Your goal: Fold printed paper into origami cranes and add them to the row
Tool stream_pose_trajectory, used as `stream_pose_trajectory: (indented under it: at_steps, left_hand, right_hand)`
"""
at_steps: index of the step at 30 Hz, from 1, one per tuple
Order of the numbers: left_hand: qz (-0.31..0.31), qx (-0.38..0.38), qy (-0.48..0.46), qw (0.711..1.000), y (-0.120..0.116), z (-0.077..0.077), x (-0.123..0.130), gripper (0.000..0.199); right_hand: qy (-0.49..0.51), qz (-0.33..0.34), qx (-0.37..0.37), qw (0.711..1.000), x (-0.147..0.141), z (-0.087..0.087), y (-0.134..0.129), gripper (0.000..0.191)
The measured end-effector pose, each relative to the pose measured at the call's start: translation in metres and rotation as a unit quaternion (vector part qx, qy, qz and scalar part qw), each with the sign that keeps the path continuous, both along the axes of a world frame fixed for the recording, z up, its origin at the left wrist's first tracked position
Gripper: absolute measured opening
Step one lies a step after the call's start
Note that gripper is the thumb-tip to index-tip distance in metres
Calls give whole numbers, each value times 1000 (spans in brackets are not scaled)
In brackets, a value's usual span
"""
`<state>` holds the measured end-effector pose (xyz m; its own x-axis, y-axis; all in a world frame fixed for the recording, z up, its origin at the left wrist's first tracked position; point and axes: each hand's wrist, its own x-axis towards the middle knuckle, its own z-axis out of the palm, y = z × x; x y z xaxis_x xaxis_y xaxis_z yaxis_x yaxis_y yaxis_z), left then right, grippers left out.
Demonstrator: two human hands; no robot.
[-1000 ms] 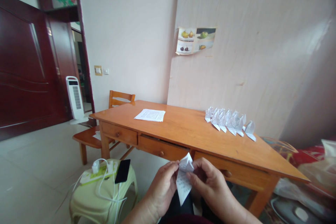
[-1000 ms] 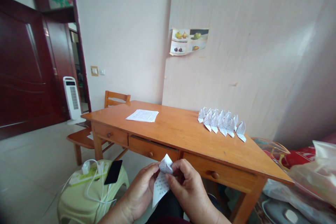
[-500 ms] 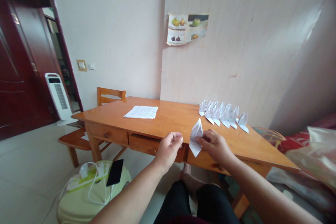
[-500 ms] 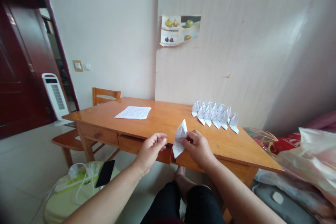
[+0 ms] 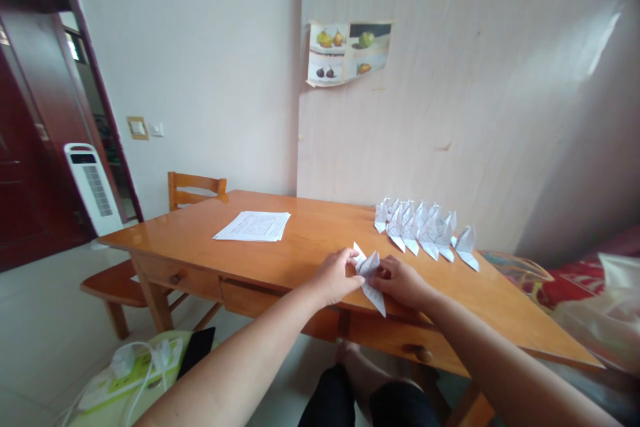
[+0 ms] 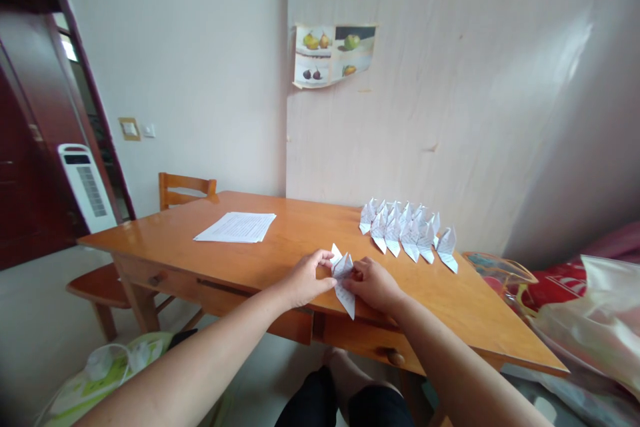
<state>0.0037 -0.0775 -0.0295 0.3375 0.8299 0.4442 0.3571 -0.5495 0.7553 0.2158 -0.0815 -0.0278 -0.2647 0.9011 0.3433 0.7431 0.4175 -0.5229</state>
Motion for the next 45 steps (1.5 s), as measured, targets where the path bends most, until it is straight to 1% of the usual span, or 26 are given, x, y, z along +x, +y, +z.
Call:
stream_pose_trajectory:
  at_steps: [2,4,10,14,18,21,23,26,28,30,32,34,37,39,42,45]
  left_hand:
    - [-3,15,37,999,2,0,0,59]
    - [-3,26,74,997,4,1,-1,61]
    - [0,40,159,986,18,5,1,32]
    - [7,44,189,981,36,8,2,27]
    - [10,33,217,975,57,12,5,24]
    - [-5,5,235,972,72,17,8,20]
    - [-31,-24,241,970,80,22,9,19]
    - [-93,-81,235,964,90,29,10,28]
    - [-146,-123,219,957,95,33,11,36]
    - [-192,-161,197,948,99,37,13,40]
    - [-223,-188,174,941,103,40,15,38]
    - [-233,-205,147,939,104,42,17,36]
    - [-218,-220,100,945,104,41,19,37]
    - [-205,-226,71,950,102,38,20,36]
    - [-205,-236,38,949,98,30,20,38]
    - [-204,-240,23,949,94,26,21,34]
  right_hand:
    - [-13,8,-9,1000,3,0,0,12]
    - [-23,15,-16,999,6,2,1,12]
    - [-41,5,-25,999,7,1,12,12]
    - [-46,-15,-27,998,7,0,22,13]
    - [-42,-20,-42,998,7,1,34,10]
    - [-35,-11,-68,997,8,3,44,8]
    - [-28,7,-96,995,10,5,50,8]
    - [-9,33,-146,989,18,10,58,24]
    - [8,33,-178,984,24,16,65,33]
    - [27,25,-201,979,29,22,72,35]
    - [49,17,-215,975,31,28,80,31]
    - [76,10,-224,972,29,32,88,28]
    - [121,1,-235,964,21,32,93,26]
    - [151,-1,-244,958,14,28,93,26]
    - [189,-11,-259,947,8,18,88,23]
    - [217,-15,-257,942,7,13,82,22]
